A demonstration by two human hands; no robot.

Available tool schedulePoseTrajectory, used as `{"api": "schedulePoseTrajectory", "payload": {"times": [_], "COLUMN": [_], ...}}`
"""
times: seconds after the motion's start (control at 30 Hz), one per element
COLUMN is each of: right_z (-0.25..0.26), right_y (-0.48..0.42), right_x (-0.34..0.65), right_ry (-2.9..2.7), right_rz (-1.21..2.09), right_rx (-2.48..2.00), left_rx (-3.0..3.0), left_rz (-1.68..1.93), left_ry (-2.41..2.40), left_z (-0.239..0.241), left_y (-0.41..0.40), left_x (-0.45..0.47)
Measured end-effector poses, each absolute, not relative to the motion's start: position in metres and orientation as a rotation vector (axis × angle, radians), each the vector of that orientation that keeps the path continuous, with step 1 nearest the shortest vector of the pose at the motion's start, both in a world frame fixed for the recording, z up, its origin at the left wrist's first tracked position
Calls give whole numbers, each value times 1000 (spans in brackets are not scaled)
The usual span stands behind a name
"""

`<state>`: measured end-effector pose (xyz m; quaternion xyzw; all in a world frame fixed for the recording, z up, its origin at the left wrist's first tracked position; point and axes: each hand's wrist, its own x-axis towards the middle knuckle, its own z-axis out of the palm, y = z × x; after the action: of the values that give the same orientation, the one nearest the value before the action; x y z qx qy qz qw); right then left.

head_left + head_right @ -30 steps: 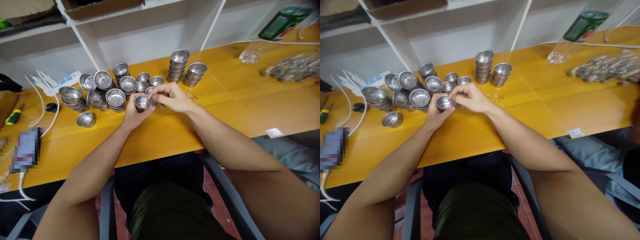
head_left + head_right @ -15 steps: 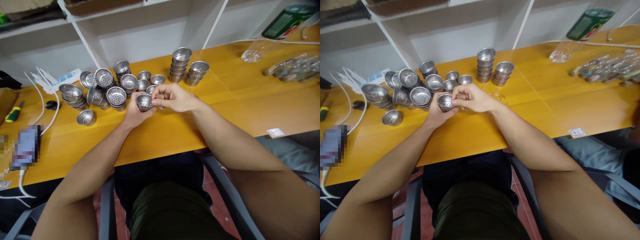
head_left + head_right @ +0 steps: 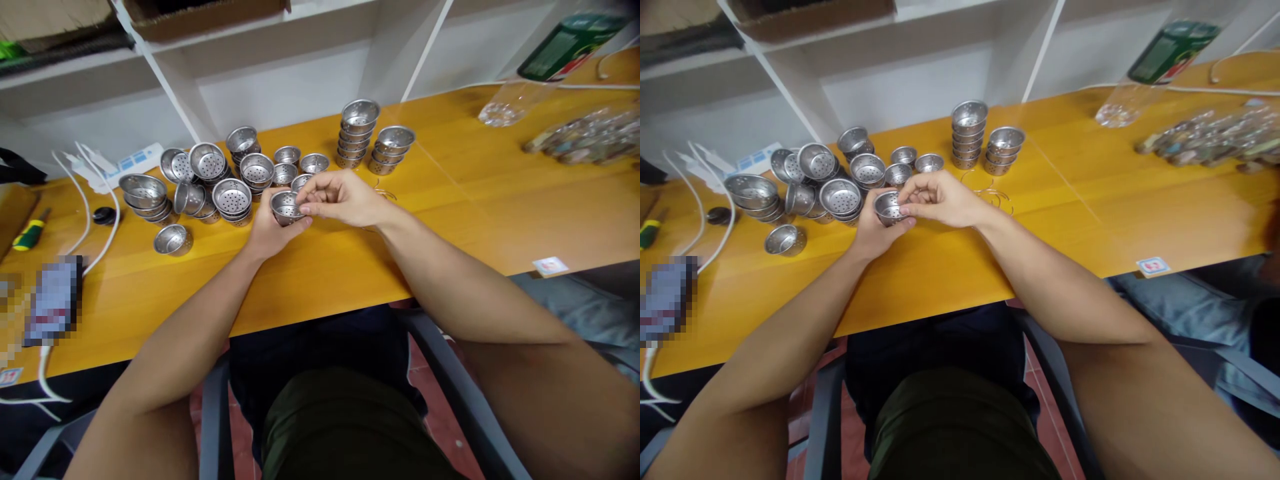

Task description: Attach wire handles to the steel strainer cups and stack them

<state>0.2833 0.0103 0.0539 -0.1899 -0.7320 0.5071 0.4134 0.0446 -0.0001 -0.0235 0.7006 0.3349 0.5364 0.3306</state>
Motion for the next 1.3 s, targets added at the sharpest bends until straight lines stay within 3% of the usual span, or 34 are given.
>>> {"api": "schedulePoseTrajectory", "payload": {"times": [0.23,0.47,1.3], "right_z": [51,45,32], "right_y": [11,12,12], "right_x": [292,291,287], "right_ry": [-1976,-2076,-2208], "right_rz": [788,648,601], "right_rx": [-567,-566,-562], "left_rx": [1814,1819,1974], "left_rz": [1467,1450,1344], "left_ry": [866,888,800], "left_z": [-27,-36,-38], "left_y": [9,16,14], "left_x": [42,38,38]}}
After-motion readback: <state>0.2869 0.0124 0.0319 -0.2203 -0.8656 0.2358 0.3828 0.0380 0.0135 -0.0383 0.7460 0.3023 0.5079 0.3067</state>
